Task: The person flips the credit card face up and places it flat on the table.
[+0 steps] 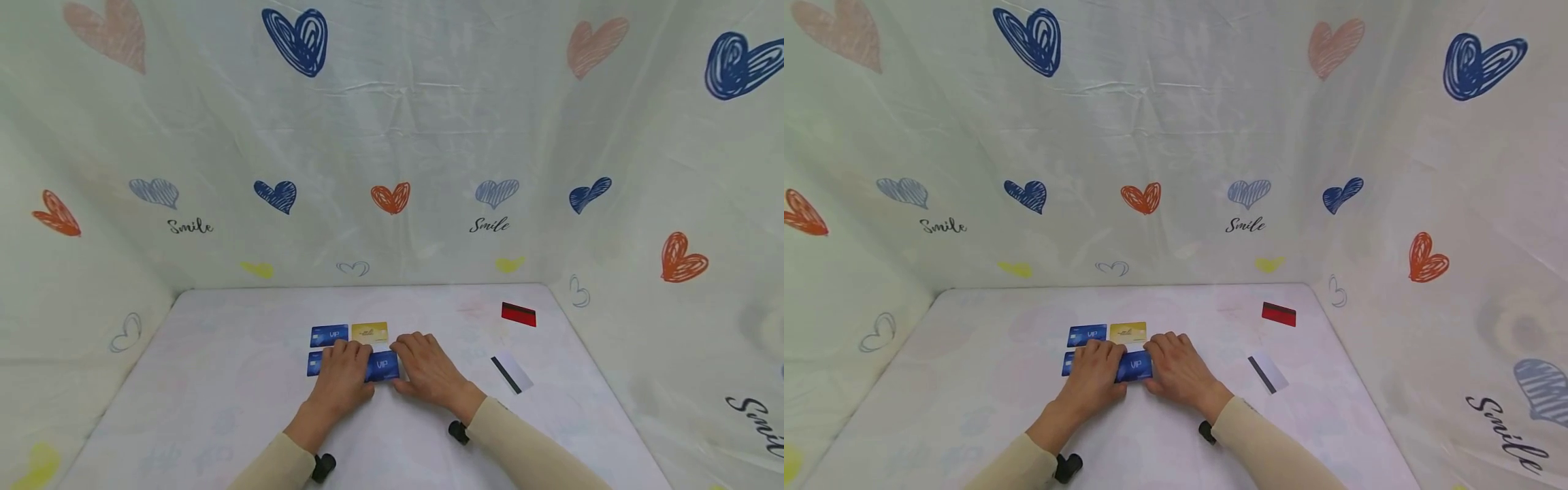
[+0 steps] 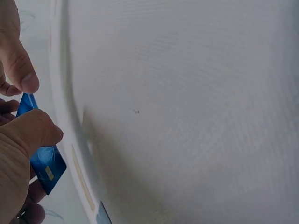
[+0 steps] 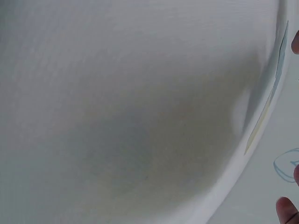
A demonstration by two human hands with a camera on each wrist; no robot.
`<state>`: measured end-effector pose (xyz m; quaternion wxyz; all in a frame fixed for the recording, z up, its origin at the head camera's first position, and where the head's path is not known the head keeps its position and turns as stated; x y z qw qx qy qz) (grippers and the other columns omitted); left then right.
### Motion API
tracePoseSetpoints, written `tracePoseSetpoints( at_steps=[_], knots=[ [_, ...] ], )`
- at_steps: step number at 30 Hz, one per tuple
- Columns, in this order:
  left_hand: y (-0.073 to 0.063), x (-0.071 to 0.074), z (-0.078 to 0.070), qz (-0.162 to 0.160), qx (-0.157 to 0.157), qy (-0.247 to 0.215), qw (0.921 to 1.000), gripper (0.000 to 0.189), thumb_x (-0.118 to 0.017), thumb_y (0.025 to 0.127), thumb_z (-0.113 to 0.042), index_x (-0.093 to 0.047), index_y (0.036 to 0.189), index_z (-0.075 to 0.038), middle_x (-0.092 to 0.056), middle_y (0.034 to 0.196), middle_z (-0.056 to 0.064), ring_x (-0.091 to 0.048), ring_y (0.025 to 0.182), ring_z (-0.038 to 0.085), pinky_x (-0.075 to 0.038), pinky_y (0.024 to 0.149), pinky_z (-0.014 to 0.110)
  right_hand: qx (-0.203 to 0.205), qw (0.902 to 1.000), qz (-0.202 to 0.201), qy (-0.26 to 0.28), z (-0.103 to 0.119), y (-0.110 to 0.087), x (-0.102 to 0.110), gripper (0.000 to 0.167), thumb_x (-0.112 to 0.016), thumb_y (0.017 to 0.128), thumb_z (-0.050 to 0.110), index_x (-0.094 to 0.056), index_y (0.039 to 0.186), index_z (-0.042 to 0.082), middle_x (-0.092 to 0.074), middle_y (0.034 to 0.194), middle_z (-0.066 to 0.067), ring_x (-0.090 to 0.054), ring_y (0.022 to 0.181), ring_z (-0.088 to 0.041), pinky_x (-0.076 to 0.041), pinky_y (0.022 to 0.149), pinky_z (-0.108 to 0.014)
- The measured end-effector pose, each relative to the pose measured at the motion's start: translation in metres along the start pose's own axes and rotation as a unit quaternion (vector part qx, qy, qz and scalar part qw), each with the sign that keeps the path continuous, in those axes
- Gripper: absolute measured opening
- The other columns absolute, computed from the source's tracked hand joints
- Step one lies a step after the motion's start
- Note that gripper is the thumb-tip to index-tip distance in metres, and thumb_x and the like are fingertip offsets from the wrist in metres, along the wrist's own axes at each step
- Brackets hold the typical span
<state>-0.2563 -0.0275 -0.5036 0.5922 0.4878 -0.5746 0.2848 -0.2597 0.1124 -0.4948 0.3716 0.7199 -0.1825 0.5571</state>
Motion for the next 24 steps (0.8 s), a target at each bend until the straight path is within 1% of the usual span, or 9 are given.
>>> tracePoseSetpoints(
  at_steps=[3,6,13,16,24],
  knots=[
    [-0.001,0.000,-0.002,-0.005,-0.011,0.009,0.9999,0.067,-0.092,0.078,-0.034,-0.064,0.132,-0.007,-0.067,0.124,0.013,-0.053,0.114,0.033,-0.045,0.093,0.051,0.008,0.9997,0.007,-0.021,0.000,0.000,-0.002,0.061,-0.078,0.090,0.054,-0.063,0.130,0.011,-0.063,0.126,-0.001,-0.058,0.112,-0.018,-0.048,0.092,-0.034],
    [-0.001,-0.002,-0.001,-0.002,-0.016,0.011,0.9998,0.067,-0.091,0.078,-0.036,-0.064,0.131,-0.006,-0.068,0.124,0.013,-0.054,0.115,0.034,-0.045,0.092,0.051,0.006,0.9996,0.011,-0.023,-0.002,0.000,-0.005,0.060,-0.079,0.089,0.055,-0.064,0.128,0.011,-0.064,0.125,-0.001,-0.058,0.111,-0.018,-0.048,0.091,-0.035],
    [0.000,-0.005,0.007,0.016,0.008,0.028,0.9994,0.069,-0.092,0.078,-0.042,-0.065,0.131,-0.006,-0.069,0.127,0.012,-0.053,0.120,0.034,-0.045,0.098,0.054,-0.011,0.9994,0.033,-0.007,-0.010,-0.002,-0.014,0.060,-0.078,0.090,0.054,-0.065,0.130,0.011,-0.065,0.127,-0.002,-0.059,0.113,-0.019,-0.050,0.092,-0.036],
    [0.001,-0.007,0.009,0.022,0.007,0.031,0.9992,0.069,-0.091,0.079,-0.044,-0.065,0.131,-0.006,-0.067,0.127,0.013,-0.053,0.120,0.034,-0.044,0.099,0.054,-0.012,0.9991,0.042,-0.003,-0.011,-0.002,-0.017,0.059,-0.078,0.091,0.053,-0.065,0.130,0.011,-0.065,0.127,-0.002,-0.058,0.113,-0.019,-0.050,0.092,-0.036],
    [0.003,-0.013,0.012,0.040,0.010,0.034,0.9986,0.066,-0.090,0.079,-0.044,-0.067,0.127,-0.005,-0.065,0.122,0.013,-0.052,0.116,0.034,-0.044,0.095,0.052,-0.013,0.9973,0.071,0.017,-0.011,0.002,-0.026,0.056,-0.077,0.093,0.050,-0.064,0.131,0.011,-0.065,0.126,-0.002,-0.058,0.112,-0.018,-0.048,0.091,-0.035]
  ],
)
Point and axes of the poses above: each hand's wrist, its own y-axis towards the middle knuckle, its own x-axis out of the back of the hand, z = x × y, the point moved 8 cm from there along y, towards the middle knuckle
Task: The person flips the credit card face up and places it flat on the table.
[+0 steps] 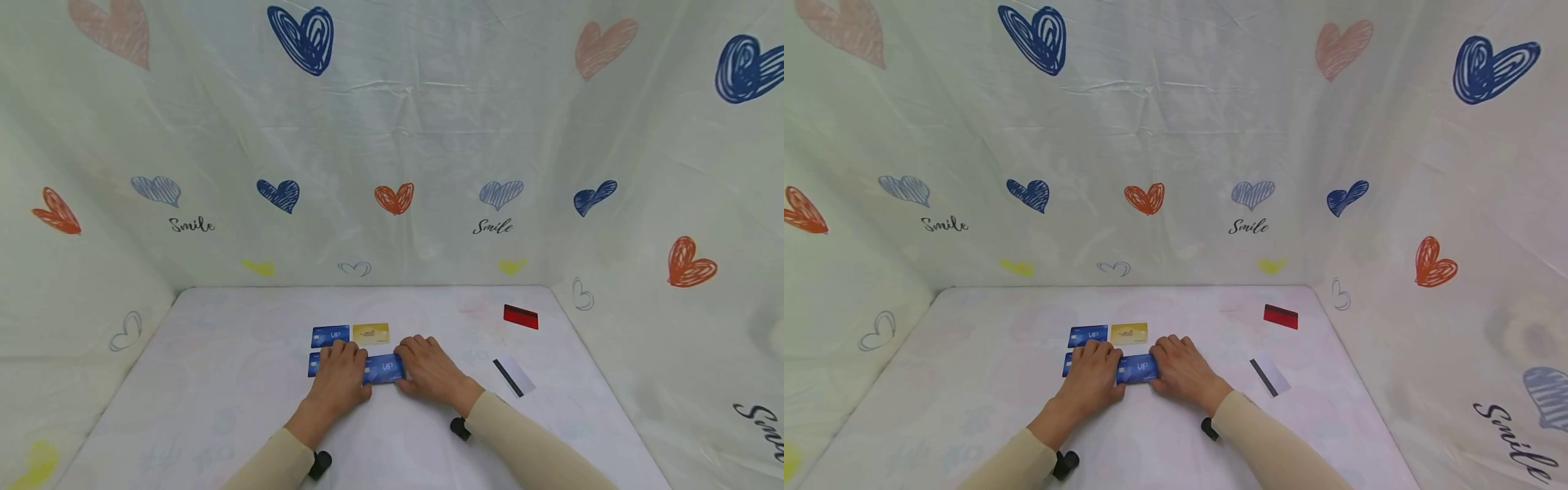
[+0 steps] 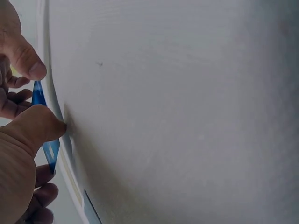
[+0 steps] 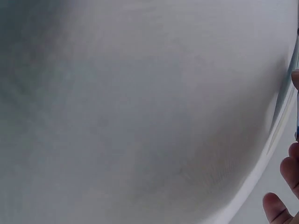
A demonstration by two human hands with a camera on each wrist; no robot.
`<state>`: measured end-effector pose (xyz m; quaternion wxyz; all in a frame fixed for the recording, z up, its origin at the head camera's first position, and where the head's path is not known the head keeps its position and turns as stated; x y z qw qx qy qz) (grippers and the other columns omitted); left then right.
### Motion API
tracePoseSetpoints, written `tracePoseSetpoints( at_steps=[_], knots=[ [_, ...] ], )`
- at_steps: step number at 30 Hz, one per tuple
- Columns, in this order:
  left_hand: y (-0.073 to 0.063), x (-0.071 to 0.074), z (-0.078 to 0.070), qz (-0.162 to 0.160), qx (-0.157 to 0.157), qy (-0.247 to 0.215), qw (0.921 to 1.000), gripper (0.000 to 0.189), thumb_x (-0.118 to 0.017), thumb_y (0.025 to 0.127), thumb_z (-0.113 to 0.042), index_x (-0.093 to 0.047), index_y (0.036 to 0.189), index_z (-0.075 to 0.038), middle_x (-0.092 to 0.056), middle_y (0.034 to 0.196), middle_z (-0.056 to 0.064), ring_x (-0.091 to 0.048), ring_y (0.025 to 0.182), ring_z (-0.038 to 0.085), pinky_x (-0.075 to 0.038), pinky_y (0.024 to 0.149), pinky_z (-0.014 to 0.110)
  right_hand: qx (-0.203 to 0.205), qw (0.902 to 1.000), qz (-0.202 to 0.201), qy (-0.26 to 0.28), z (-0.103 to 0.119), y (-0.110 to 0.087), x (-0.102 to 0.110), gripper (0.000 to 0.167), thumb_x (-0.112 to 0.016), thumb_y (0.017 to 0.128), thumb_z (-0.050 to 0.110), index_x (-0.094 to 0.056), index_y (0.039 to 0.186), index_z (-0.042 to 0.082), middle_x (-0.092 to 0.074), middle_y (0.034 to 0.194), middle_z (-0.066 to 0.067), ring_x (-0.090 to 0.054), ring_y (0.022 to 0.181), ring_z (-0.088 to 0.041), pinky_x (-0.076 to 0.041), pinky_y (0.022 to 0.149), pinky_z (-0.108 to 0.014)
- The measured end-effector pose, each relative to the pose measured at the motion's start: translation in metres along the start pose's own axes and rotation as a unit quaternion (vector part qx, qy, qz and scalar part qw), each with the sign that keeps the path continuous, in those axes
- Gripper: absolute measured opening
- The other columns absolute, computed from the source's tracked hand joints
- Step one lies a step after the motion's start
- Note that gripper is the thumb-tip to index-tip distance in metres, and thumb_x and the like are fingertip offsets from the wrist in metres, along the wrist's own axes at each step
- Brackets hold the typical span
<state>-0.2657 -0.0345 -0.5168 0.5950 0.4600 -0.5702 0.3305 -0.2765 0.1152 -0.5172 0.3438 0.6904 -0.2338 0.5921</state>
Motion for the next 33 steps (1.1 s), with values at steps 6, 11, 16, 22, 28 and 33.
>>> tracePoseSetpoints(
  at_steps=[6,11,16,22,28,33],
  knots=[
    [0.002,-0.002,0.002,0.024,0.008,-0.007,0.9997,0.067,-0.090,0.080,-0.044,-0.067,0.130,-0.006,-0.064,0.125,0.013,-0.050,0.118,0.034,-0.043,0.099,0.053,-0.009,0.9995,0.030,0.007,0.000,0.003,-0.007,0.056,-0.076,0.094,0.051,-0.065,0.132,0.012,-0.065,0.127,-0.001,-0.057,0.113,-0.018,-0.048,0.091,-0.034],
    [0.003,-0.004,0.006,0.040,0.011,-0.009,0.9991,0.069,-0.090,0.080,-0.045,-0.067,0.132,-0.006,-0.063,0.128,0.013,-0.050,0.121,0.034,-0.042,0.101,0.055,-0.006,0.9993,0.036,0.006,0.001,0.006,-0.007,0.055,-0.075,0.094,0.051,-0.066,0.132,0.012,-0.065,0.127,-0.001,-0.058,0.113,-0.018,-0.048,0.091,-0.034],
    [0.004,-0.004,0.008,0.050,0.011,-0.013,0.9986,0.069,-0.090,0.080,-0.045,-0.068,0.132,-0.005,-0.064,0.127,0.014,-0.050,0.121,0.035,-0.042,0.102,0.057,-0.009,0.9985,0.053,0.008,0.001,0.009,-0.010,0.055,-0.074,0.095,0.052,-0.066,0.133,0.013,-0.065,0.128,-0.002,-0.058,0.114,-0.018,-0.048,0.093,-0.035],
    [-0.004,-0.006,0.001,0.069,0.002,-0.013,0.9975,0.064,-0.084,0.087,-0.041,-0.067,0.136,-0.003,-0.065,0.135,0.015,-0.052,0.131,0.037,-0.042,0.111,0.060,-0.022,0.9972,0.071,0.011,0.002,0.004,-0.011,0.055,-0.073,0.097,0.050,-0.066,0.137,0.013,-0.065,0.134,-0.002,-0.059,0.119,-0.020,-0.050,0.096,-0.037],
    [-0.028,-0.010,-0.029,0.104,-0.065,0.003,0.9924,0.058,-0.073,0.096,-0.036,-0.063,0.143,-0.003,-0.062,0.146,0.012,-0.054,0.141,0.032,-0.044,0.117,0.055,-0.006,0.9957,0.092,0.009,0.016,-0.014,-0.010,0.058,-0.069,0.100,0.049,-0.062,0.144,0.012,-0.063,0.145,-0.002,-0.059,0.131,-0.020,-0.049,0.107,-0.042],
    [-0.040,-0.019,-0.041,0.156,-0.073,-0.024,0.9847,0.063,-0.063,0.103,-0.041,-0.054,0.152,-0.003,-0.051,0.160,0.015,-0.046,0.151,0.032,-0.038,0.122,0.054,0.015,0.9927,0.118,0.017,0.027,-0.026,-0.013,0.063,-0.059,0.104,0.055,-0.055,0.153,0.014,-0.056,0.156,-0.001,-0.052,0.145,-0.020,-0.044,0.118,-0.048]
  ],
)
Point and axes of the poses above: each hand's wrist, its own y-axis towards the middle knuckle, its own x-axis out of the back of the hand, z = x × y, the point moved 8 cm from there along y, towards the middle knuckle
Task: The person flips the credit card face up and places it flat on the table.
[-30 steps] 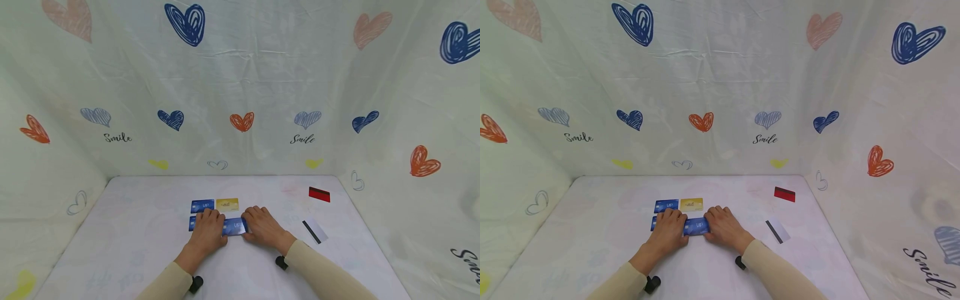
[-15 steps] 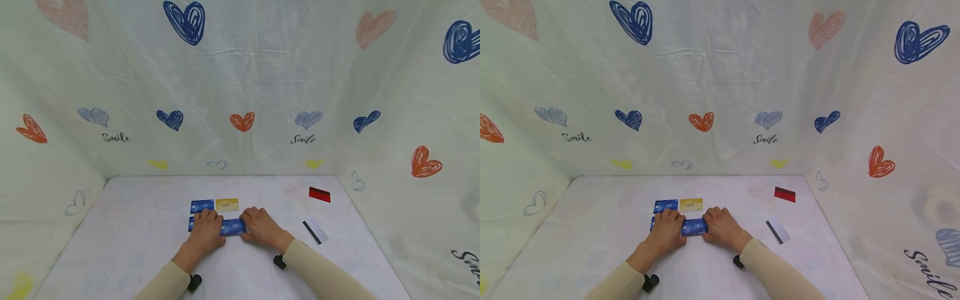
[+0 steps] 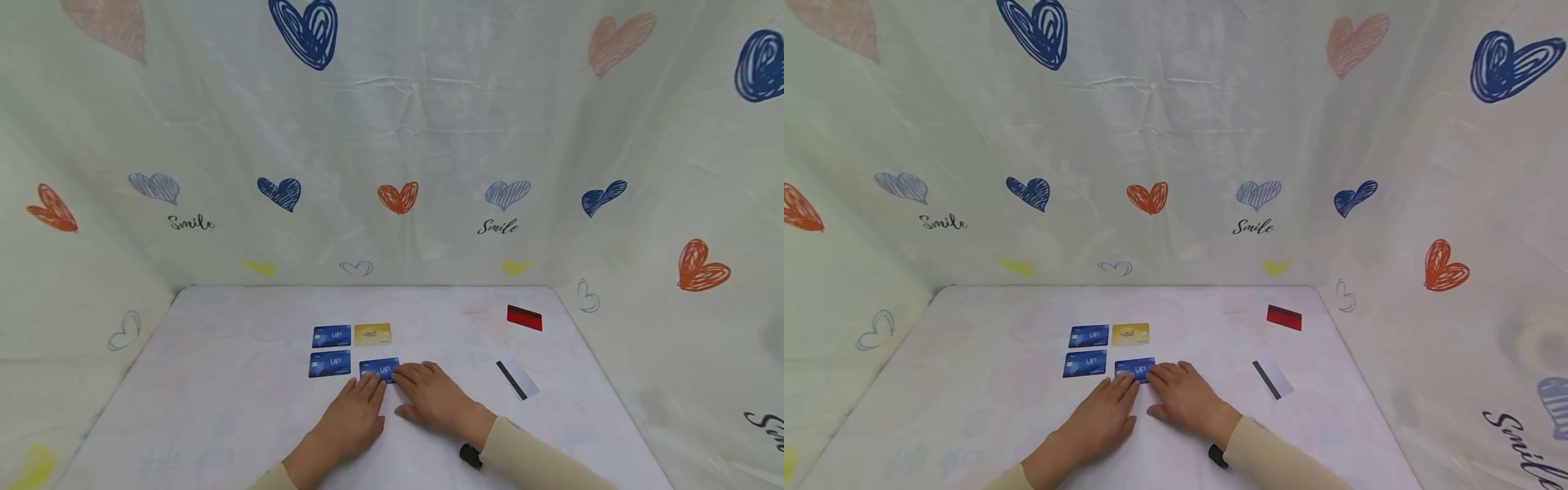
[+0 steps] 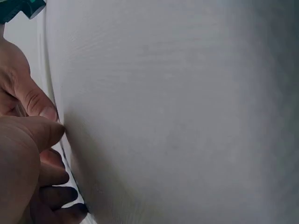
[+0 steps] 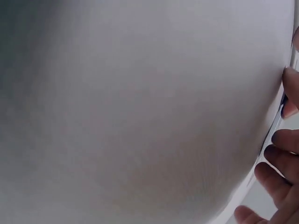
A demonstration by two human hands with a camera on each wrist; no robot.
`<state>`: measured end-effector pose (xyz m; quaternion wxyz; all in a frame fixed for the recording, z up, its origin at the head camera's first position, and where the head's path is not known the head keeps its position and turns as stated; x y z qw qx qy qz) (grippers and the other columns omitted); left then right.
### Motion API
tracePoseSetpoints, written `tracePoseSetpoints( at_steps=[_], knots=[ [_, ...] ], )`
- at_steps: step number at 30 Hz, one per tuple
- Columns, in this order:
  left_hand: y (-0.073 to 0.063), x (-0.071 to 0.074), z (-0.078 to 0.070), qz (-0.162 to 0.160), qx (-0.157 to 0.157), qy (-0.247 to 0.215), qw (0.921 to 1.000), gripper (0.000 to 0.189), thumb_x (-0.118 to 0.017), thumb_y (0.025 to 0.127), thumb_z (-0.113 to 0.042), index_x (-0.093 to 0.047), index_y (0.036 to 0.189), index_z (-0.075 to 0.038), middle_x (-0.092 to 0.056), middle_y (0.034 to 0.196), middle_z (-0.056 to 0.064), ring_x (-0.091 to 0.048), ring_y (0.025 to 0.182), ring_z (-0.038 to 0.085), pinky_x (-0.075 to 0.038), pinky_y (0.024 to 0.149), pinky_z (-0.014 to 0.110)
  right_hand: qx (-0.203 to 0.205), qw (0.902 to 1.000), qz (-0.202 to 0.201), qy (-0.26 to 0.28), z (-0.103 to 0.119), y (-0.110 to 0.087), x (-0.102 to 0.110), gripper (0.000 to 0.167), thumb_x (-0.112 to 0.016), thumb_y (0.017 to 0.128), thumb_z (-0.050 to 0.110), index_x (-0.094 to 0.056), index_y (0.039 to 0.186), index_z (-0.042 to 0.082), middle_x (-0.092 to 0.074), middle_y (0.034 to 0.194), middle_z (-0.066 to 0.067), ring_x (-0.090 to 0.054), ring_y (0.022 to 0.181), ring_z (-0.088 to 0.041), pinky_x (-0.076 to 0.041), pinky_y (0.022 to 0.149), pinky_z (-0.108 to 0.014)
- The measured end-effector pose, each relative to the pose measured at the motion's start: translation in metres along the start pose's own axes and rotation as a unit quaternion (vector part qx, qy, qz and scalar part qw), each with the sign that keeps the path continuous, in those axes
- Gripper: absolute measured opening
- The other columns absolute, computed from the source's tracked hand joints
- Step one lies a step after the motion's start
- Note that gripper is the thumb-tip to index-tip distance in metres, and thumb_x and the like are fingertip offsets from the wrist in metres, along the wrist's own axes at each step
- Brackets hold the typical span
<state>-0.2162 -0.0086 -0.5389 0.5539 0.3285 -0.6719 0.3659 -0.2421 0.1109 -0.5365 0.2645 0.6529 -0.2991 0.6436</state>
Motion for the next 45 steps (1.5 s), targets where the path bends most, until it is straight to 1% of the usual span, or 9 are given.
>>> tracePoseSetpoints(
  at_steps=[2,4,8,12,18,24,29,35,45],
  knots=[
    [0.001,-0.004,0.000,0.016,0.008,-0.009,0.9998,0.069,-0.060,0.104,-0.049,-0.051,0.155,-0.004,-0.047,0.163,0.015,-0.042,0.154,0.033,-0.034,0.124,0.054,0.000,0.9999,0.016,0.005,0.002,-0.002,-0.003,0.066,-0.055,0.106,0.057,-0.052,0.156,0.014,-0.052,0.160,-0.001,-0.047,0.150,-0.020,-0.041,0.121,-0.052],
    [0.002,-0.007,0.001,0.022,0.015,-0.014,0.9995,0.075,-0.059,0.103,-0.056,-0.049,0.156,-0.003,-0.045,0.164,0.016,-0.040,0.155,0.033,-0.032,0.126,0.054,-0.002,0.9996,0.028,0.009,0.003,-0.001,-0.005,0.067,-0.052,0.107,0.057,-0.049,0.158,0.014,-0.049,0.163,-0.002,-0.044,0.153,-0.021,-0.037,0.123,-0.054],
    [0.005,-0.007,0.006,0.018,0.021,-0.016,0.9995,0.085,-0.061,0.099,-0.064,-0.050,0.154,0.000,-0.046,0.163,0.019,-0.041,0.154,0.035,-0.032,0.126,0.054,0.002,0.9995,0.031,0.009,0.004,0.001,-0.005,0.069,-0.049,0.108,0.058,-0.046,0.160,0.012,-0.046,0.165,-0.003,-0.041,0.155,-0.023,-0.035,0.124,-0.056],
    [0.008,-0.004,0.011,0.004,0.019,-0.012,0.9997,0.094,-0.066,0.093,-0.069,-0.051,0.153,0.002,-0.047,0.162,0.021,-0.043,0.153,0.037,-0.033,0.125,0.054,0.003,0.9994,0.033,0.004,0.003,0.007,-0.006,0.071,-0.047,0.108,0.059,-0.045,0.161,0.012,-0.044,0.167,-0.004,-0.039,0.156,-0.024,-0.034,0.124,-0.057],
    [0.012,0.000,0.015,-0.017,0.004,-0.011,0.9998,0.100,-0.068,0.090,-0.072,-0.051,0.151,0.005,-0.048,0.160,0.025,-0.045,0.151,0.039,-0.035,0.124,0.055,-0.011,0.9988,0.047,0.008,-0.001,0.015,-0.009,0.073,-0.046,0.108,0.060,-0.042,0.162,0.012,-0.041,0.168,-0.003,-0.036,0.158,-0.022,-0.031,0.126,-0.056],
    [0.013,0.002,0.017,-0.014,0.003,-0.018,0.9997,0.103,-0.070,0.088,-0.073,-0.050,0.152,0.006,-0.046,0.161,0.026,-0.042,0.152,0.040,-0.034,0.125,0.055,-0.019,0.9984,0.051,0.016,-0.003,0.019,-0.007,0.074,-0.049,0.106,0.061,-0.043,0.162,0.012,-0.042,0.168,-0.003,-0.036,0.158,-0.022,-0.030,0.126,-0.057],
    [0.014,0.004,0.017,-0.008,0.007,-0.021,0.9997,0.104,-0.070,0.087,-0.073,-0.049,0.153,0.005,-0.045,0.162,0.026,-0.041,0.153,0.040,-0.032,0.125,0.054,-0.023,0.9979,0.058,0.019,-0.004,0.020,-0.007,0.075,-0.049,0.106,0.062,-0.041,0.162,0.013,-0.040,0.169,-0.003,-0.034,0.159,-0.022,-0.029,0.127,-0.057],
    [0.014,0.006,0.016,-0.010,0.006,-0.017,0.9998,0.104,-0.070,0.087,-0.073,-0.049,0.152,0.006,-0.045,0.162,0.026,-0.041,0.153,0.040,-0.033,0.125,0.054,-0.026,0.9979,0.056,0.018,-0.004,0.020,-0.005,0.075,-0.049,0.106,0.062,-0.041,0.163,0.013,-0.039,0.169,-0.003,-0.034,0.159,-0.022,-0.029,0.127,-0.057],
    [0.015,0.002,0.017,0.000,0.011,-0.033,0.9994,0.105,-0.072,0.087,-0.072,-0.048,0.153,0.006,-0.043,0.162,0.026,-0.040,0.154,0.040,-0.032,0.126,0.054,-0.031,0.9969,0.067,0.027,-0.004,0.019,-0.009,0.075,-0.049,0.106,0.062,-0.040,0.163,0.013,-0.038,0.170,-0.002,-0.033,0.159,-0.022,-0.029,0.127,-0.058]
  ],
)
Point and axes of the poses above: each hand's wrist, its own y-axis towards the middle knuckle, its own x-axis out of the back of the hand, z = x × y, the point moved 8 cm from there along y, towards the middle knuckle
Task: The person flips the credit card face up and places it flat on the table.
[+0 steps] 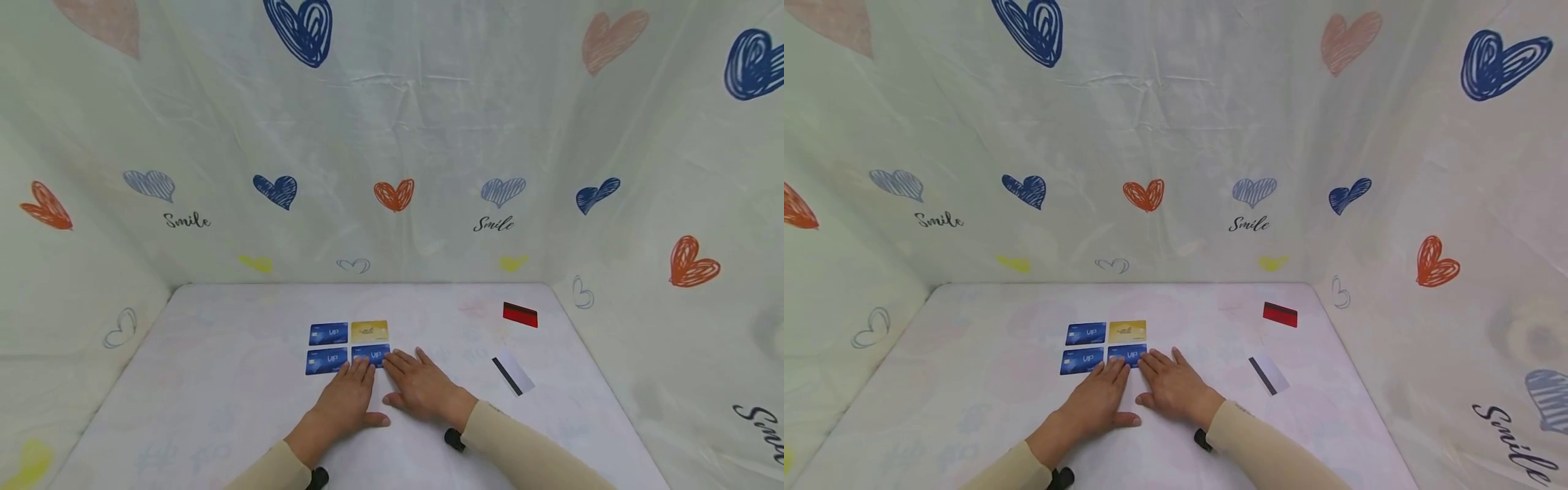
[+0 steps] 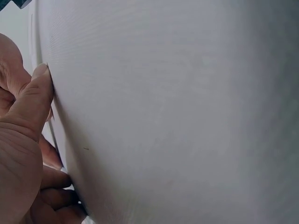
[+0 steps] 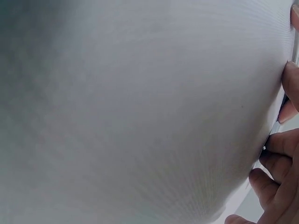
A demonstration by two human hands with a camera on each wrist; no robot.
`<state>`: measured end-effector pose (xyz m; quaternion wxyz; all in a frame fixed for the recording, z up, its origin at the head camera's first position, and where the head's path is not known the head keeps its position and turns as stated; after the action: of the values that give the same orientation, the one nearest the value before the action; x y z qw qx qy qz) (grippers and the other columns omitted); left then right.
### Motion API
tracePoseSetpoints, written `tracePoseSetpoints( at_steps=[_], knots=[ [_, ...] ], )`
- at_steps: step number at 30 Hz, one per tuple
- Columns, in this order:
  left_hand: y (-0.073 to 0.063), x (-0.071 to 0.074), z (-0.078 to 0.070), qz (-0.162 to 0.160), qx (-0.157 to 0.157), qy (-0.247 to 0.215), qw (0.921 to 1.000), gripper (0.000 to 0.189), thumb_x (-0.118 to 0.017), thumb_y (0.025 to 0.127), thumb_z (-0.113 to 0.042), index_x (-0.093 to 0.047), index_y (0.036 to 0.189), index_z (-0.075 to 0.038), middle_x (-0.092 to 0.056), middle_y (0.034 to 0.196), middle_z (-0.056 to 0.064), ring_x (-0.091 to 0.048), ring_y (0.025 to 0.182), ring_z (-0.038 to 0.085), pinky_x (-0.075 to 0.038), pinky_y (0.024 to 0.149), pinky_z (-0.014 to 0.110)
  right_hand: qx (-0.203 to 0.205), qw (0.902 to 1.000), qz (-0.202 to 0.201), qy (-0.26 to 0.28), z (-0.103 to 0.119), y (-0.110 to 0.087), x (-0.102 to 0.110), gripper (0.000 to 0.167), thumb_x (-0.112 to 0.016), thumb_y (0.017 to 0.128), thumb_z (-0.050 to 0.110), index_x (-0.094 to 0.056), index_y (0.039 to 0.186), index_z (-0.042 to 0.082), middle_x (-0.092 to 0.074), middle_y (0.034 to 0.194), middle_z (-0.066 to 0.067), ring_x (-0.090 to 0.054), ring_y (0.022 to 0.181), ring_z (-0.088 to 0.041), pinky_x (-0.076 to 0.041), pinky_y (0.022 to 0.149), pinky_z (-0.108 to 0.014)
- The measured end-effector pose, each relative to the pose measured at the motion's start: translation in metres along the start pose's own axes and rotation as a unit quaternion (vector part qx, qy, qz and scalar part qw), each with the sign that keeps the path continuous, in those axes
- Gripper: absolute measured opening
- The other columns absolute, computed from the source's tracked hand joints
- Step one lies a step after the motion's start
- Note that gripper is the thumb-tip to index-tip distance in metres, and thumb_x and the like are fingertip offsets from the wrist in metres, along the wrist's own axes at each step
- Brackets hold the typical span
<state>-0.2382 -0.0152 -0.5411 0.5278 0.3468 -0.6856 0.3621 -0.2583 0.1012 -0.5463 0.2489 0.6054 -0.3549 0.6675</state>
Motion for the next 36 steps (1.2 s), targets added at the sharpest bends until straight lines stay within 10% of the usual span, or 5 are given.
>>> tracePoseSetpoints(
  at_steps=[12,28,36],
  knots=[
    [-0.002,0.001,-0.002,0.007,0.013,0.004,0.9999,0.106,-0.072,0.085,-0.074,-0.049,0.153,0.005,-0.044,0.162,0.025,-0.040,0.154,0.039,-0.032,0.126,0.054,-0.023,0.9996,-0.010,0.012,-0.013,-0.019,-0.001,0.078,-0.056,0.103,0.062,-0.042,0.162,0.013,-0.039,0.170,-0.002,-0.033,0.159,-0.024,-0.027,0.127,-0.059],
    [-0.005,0.005,-0.003,0.017,0.019,0.003,0.9997,0.105,-0.074,0.084,-0.072,-0.050,0.153,0.004,-0.045,0.162,0.024,-0.040,0.154,0.039,-0.030,0.127,0.053,-0.193,0.9749,-0.109,0.020,-0.127,-0.169,0.000,0.079,-0.074,0.095,0.049,-0.053,0.149,-0.004,-0.054,0.155,-0.021,-0.048,0.147,-0.041,-0.032,0.117,-0.072],
    [-0.002,0.001,-0.002,0.015,0.015,-0.001,0.9998,0.106,-0.073,0.085,-0.072,-0.048,0.154,0.004,-0.043,0.164,0.024,-0.038,0.155,0.039,-0.029,0.128,0.053,-0.229,0.9678,-0.078,0.069,-0.136,-0.182,-0.018,0.072,-0.071,0.099,0.046,-0.056,0.147,-0.006,-0.054,0.154,-0.023,-0.045,0.149,-0.044,-0.029,0.116,-0.076]
  ],
)
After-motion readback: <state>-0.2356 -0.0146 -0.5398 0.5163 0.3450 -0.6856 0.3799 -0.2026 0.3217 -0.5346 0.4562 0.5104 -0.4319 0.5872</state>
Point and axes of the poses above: each hand's wrist, its own y-axis towards the middle knuckle, its own x-axis out of the back of the hand, z = x × y, the point moved 8 cm from there along y, towards the middle knuckle
